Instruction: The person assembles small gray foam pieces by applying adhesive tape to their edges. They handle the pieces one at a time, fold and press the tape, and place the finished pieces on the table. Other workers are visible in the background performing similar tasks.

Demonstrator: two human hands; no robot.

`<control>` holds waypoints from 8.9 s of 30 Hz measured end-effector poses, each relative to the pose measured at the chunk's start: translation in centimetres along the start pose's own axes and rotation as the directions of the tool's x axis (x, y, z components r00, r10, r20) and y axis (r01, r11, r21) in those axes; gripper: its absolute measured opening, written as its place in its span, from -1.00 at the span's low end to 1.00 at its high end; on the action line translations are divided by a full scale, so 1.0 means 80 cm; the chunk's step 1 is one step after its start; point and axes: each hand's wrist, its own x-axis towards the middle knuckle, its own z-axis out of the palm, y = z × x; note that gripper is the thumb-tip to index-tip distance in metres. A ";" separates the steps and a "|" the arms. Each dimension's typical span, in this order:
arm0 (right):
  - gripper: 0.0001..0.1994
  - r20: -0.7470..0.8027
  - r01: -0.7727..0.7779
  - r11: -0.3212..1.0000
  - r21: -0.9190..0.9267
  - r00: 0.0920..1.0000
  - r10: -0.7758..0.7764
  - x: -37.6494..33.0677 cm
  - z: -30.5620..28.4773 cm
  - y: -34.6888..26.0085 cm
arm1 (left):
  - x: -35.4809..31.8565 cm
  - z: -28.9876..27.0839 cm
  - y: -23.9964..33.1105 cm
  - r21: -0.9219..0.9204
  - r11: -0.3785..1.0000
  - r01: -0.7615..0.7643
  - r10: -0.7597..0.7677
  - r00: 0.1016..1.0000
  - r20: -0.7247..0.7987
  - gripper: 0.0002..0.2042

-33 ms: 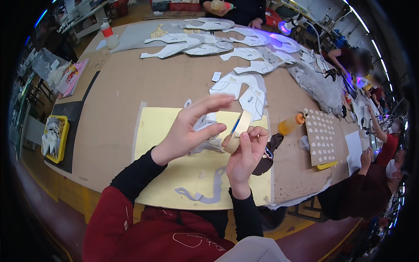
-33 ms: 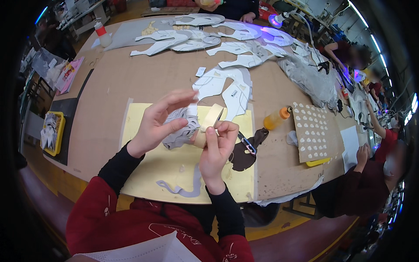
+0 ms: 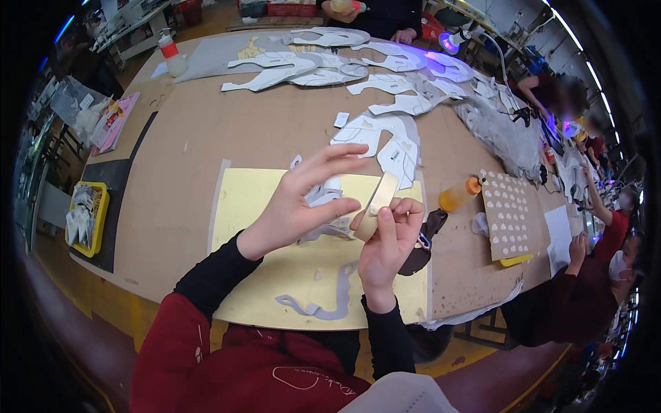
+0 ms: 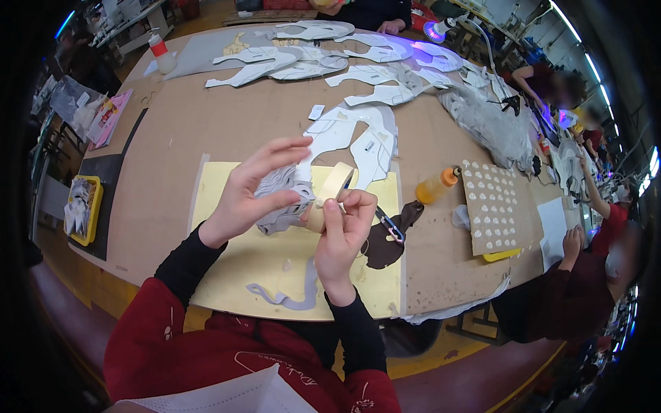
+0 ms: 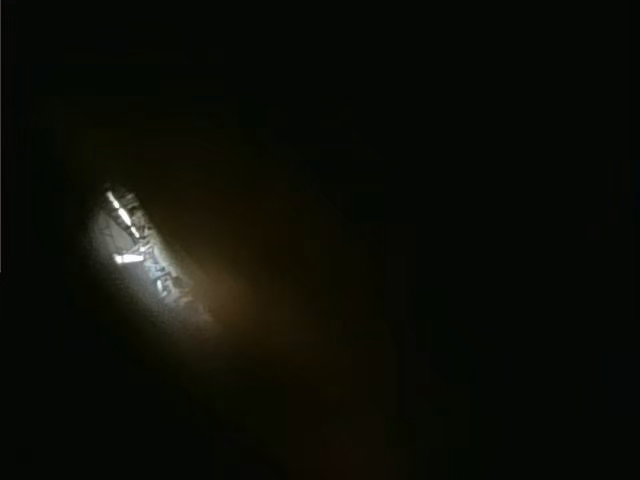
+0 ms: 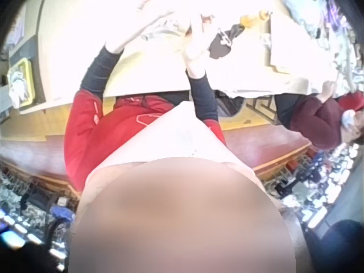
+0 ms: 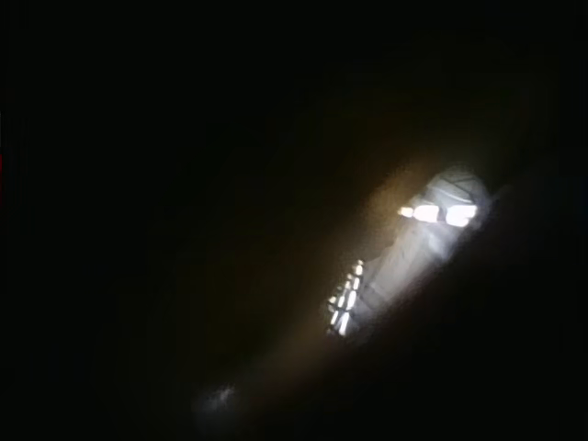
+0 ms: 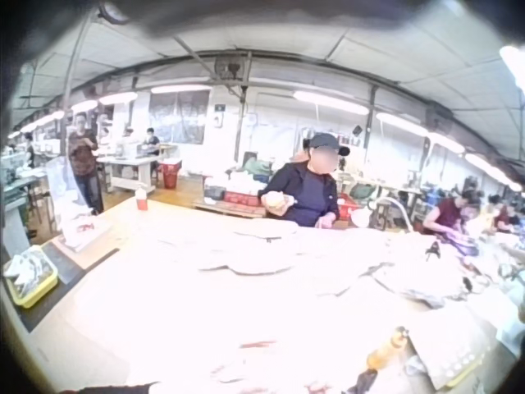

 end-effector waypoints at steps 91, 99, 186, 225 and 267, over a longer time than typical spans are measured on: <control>-0.66 0.401 -0.670 0.689 0.276 0.732 0.551 0.020 -0.031 -0.023 | 0.006 -0.036 0.008 0.033 0.987 -0.155 0.114 0.837 0.536 -0.93; -0.66 0.425 -0.683 0.716 0.146 0.697 0.578 0.021 -0.029 -0.019 | -0.002 -0.036 0.031 -0.059 0.957 0.283 -0.200 0.796 0.571 -0.74; -0.77 0.251 -0.419 0.729 -0.541 0.747 0.615 0.020 -0.029 -0.052 | -0.011 -0.002 0.009 0.620 0.604 -0.500 0.194 0.847 0.495 -0.89; -0.78 0.749 0.639 0.402 -0.655 0.618 0.238 -0.124 -0.042 -0.167 | -0.080 0.041 0.059 -0.125 0.725 -0.677 0.461 0.341 0.819 -0.83; -0.76 0.917 0.652 0.660 -0.373 0.367 0.155 -0.164 -0.028 -0.172 | -0.151 0.032 0.079 -0.451 0.737 0.503 0.370 0.258 0.892 -0.76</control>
